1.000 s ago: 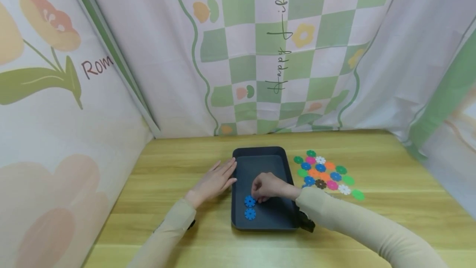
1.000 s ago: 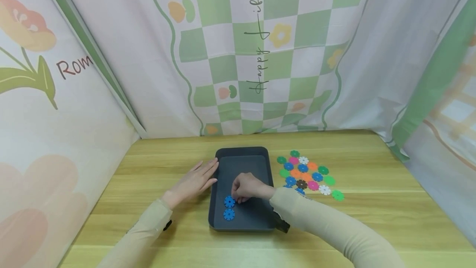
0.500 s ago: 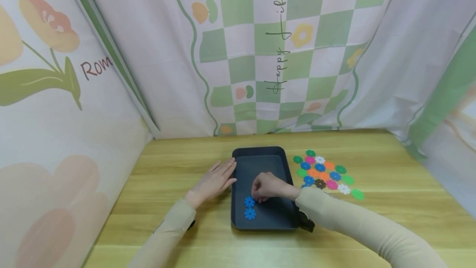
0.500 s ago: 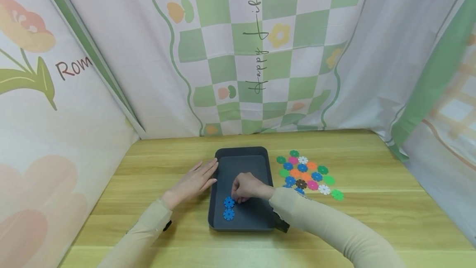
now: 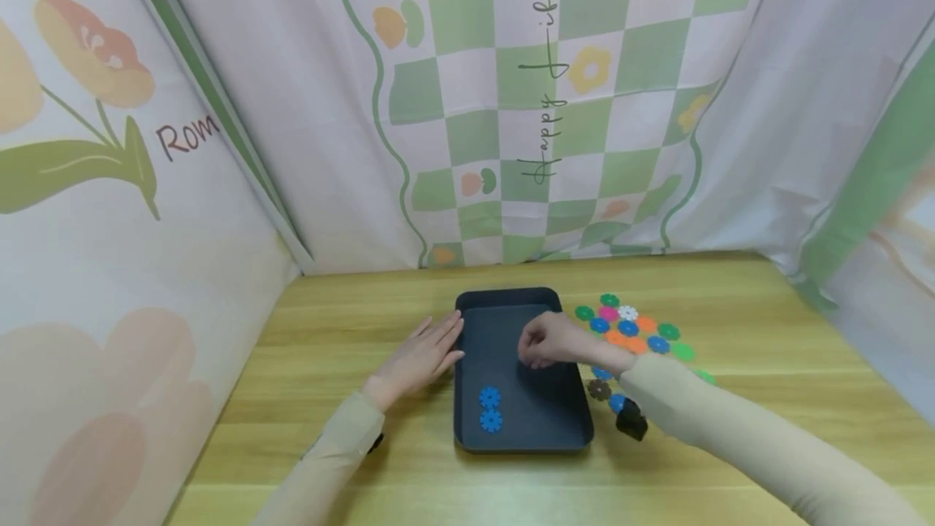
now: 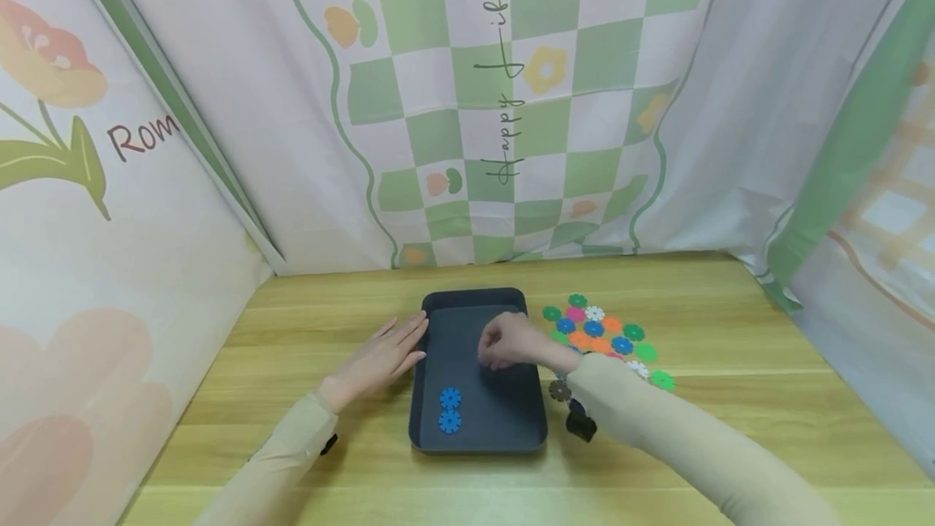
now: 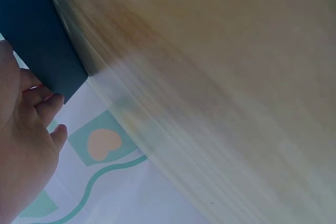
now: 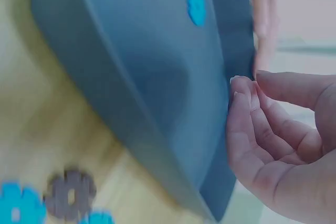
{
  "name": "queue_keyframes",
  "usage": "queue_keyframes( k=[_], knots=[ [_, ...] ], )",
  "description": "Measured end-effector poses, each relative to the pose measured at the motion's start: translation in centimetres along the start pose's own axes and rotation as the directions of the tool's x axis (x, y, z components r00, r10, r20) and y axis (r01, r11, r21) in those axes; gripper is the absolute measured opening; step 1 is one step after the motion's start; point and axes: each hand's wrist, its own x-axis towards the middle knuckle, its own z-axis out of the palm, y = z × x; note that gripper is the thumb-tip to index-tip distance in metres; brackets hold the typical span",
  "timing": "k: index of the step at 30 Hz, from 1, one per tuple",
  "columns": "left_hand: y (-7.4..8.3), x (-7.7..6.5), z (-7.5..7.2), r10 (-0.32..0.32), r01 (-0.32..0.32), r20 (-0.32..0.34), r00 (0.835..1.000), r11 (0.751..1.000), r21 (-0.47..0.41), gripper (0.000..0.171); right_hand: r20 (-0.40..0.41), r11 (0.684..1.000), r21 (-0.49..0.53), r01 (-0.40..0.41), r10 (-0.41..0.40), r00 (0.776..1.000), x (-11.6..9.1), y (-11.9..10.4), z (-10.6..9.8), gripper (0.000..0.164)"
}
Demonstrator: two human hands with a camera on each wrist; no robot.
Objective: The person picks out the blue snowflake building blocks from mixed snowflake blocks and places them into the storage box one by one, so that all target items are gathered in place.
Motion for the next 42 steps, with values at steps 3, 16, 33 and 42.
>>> queue_keyframes(
  k=[3, 16, 33, 42],
  knots=[
    [0.0, 0.0, -0.1, -0.006, 0.006, 0.006, 1.0, 1.0, -0.007, 0.06, -0.022, 1.0, 0.016, -0.02, 0.02, 1.0, -0.8, 0.6, -2.0, 0.01],
    [-0.2, 0.0, -0.1, -0.014, 0.014, 0.003, 1.0, 1.0, -0.022, 0.06, -0.095, 0.997, 0.027, -0.077, 0.079, 0.992, -5.2, 5.5, -7.7, 0.022],
    [-0.1, -0.1, 0.0, -0.001, 0.001, -0.013, 1.0, 1.0, 0.008, 0.06, -0.21, 0.978, -0.052, -0.202, 0.187, 0.96, -7.9, 13.2, -10.4, 0.033],
    [0.0, 0.0, 0.3, 0.004, -0.004, -0.005, 1.0, 1.0, 0.004, 0.06, -0.241, 0.971, -0.177, -0.164, 0.119, 0.963, -7.8, 15.0, -10.7, 0.021]
  ],
)
